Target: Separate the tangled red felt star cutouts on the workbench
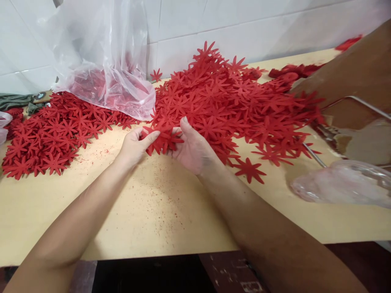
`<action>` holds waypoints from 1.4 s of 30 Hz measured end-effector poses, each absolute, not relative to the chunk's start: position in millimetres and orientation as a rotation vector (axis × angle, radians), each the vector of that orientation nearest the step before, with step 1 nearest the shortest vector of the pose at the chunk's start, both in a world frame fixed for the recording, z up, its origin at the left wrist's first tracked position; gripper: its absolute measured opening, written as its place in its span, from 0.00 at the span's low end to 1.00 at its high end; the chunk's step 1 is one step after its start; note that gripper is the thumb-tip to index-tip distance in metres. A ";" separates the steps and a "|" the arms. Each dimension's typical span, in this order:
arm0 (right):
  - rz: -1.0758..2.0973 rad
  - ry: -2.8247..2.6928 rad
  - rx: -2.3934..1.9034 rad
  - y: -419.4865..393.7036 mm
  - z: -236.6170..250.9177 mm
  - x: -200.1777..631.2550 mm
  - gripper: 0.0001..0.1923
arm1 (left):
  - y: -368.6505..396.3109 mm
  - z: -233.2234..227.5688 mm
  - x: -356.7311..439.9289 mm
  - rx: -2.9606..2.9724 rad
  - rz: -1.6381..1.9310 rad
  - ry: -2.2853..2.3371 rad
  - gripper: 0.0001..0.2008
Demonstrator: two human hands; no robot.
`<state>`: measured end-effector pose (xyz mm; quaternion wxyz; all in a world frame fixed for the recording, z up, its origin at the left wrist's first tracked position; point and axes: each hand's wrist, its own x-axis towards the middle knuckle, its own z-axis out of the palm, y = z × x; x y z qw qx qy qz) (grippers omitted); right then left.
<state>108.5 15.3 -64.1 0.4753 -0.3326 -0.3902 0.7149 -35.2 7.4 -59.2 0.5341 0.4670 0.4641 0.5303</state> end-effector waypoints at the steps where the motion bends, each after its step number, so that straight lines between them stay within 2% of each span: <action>1: 1.740 -0.984 -0.810 14.7 -64.9 108.1 0.20 | 6.6 -59.7 -34.2 1.112 1.263 1.104 0.13; 7: 1.759 -1.026 -0.809 14.0 -66.1 110.0 0.24 | 2.0 -59.8 -32.8 1.147 1.215 1.187 0.18; 11: 1.752 -1.065 -0.844 12.9 -66.7 109.7 0.23 | 0.8 -57.9 -31.9 1.173 1.199 1.248 0.20; 19: 1.511 -0.993 -0.875 24.4 -70.7 118.0 0.18 | 2.9 -53.0 -34.5 1.128 1.169 1.199 0.13; 25: 1.384 -0.970 -0.965 32.3 -70.3 121.4 0.24 | 14.2 -51.4 -33.3 1.267 1.278 1.255 0.06; 29: 1.334 -0.994 -0.967 31.8 -67.6 120.8 0.21 | 22.1 -43.1 -25.1 1.492 1.385 1.382 0.11; 32: 1.350 -1.030 -0.967 31.0 -66.2 121.0 0.19 | 25.0 -40.9 -18.2 1.551 1.313 1.364 0.10; 42: 1.147 -1.204 -1.004 27.0 -62.0 120.6 0.23 | 15.6 -37.3 -8.8 1.338 1.141 1.139 0.11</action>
